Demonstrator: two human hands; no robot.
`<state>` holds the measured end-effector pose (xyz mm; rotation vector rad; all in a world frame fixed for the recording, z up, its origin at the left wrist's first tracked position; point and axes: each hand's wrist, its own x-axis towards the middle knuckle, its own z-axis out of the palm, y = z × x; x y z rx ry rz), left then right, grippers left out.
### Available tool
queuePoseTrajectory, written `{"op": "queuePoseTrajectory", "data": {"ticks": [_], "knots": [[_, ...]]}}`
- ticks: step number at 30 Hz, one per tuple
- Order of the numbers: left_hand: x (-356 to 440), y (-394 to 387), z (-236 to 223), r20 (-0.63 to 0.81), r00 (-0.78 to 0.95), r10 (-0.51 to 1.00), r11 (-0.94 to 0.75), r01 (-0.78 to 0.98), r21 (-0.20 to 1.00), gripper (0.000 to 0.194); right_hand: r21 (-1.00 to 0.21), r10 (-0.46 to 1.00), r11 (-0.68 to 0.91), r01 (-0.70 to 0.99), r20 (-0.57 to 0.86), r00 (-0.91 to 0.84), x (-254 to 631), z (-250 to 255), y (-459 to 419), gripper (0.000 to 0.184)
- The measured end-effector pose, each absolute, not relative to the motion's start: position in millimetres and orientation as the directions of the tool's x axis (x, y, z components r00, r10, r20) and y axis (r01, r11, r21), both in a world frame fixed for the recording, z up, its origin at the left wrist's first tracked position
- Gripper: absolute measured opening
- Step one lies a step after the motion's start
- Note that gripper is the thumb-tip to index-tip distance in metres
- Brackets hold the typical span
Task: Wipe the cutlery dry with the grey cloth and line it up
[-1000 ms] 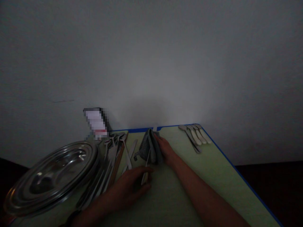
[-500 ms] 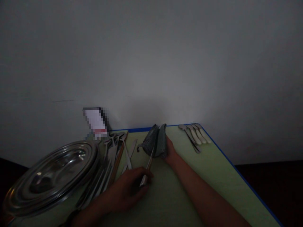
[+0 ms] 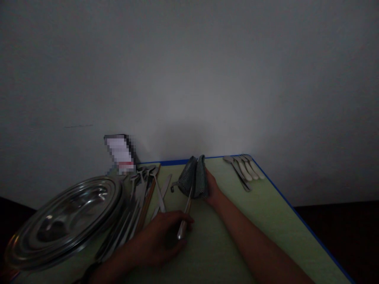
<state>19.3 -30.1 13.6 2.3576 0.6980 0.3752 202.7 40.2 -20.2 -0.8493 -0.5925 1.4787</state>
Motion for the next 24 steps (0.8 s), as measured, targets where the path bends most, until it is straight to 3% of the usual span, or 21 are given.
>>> {"op": "queuePoseTrajectory", "data": {"ticks": [9, 16, 24], "knots": [[19.8, -29.1, 9.2, 0.074, 0.793, 0.604, -0.615, 0.405, 0.677, 0.035, -0.692, 0.956, -0.21, -0.691, -0.292, 0.001, 201.0, -13.6, 37.7, 0.024], [22.4, -29.2, 8.3, 0.062, 0.768, 0.638, -0.6, 0.445, 0.664, 0.033, -0.751, 0.945, -0.252, -0.61, -0.326, 0.011, 200.0, -16.0, 37.6, 0.019], [22.2, -28.5, 9.2, 0.068, 0.755, 0.652, -0.594, 0.453, 0.665, 0.033, -0.818, 0.969, -0.168, -0.55, -0.239, 0.059, 200.6, -17.1, 37.1, 0.013]]}}
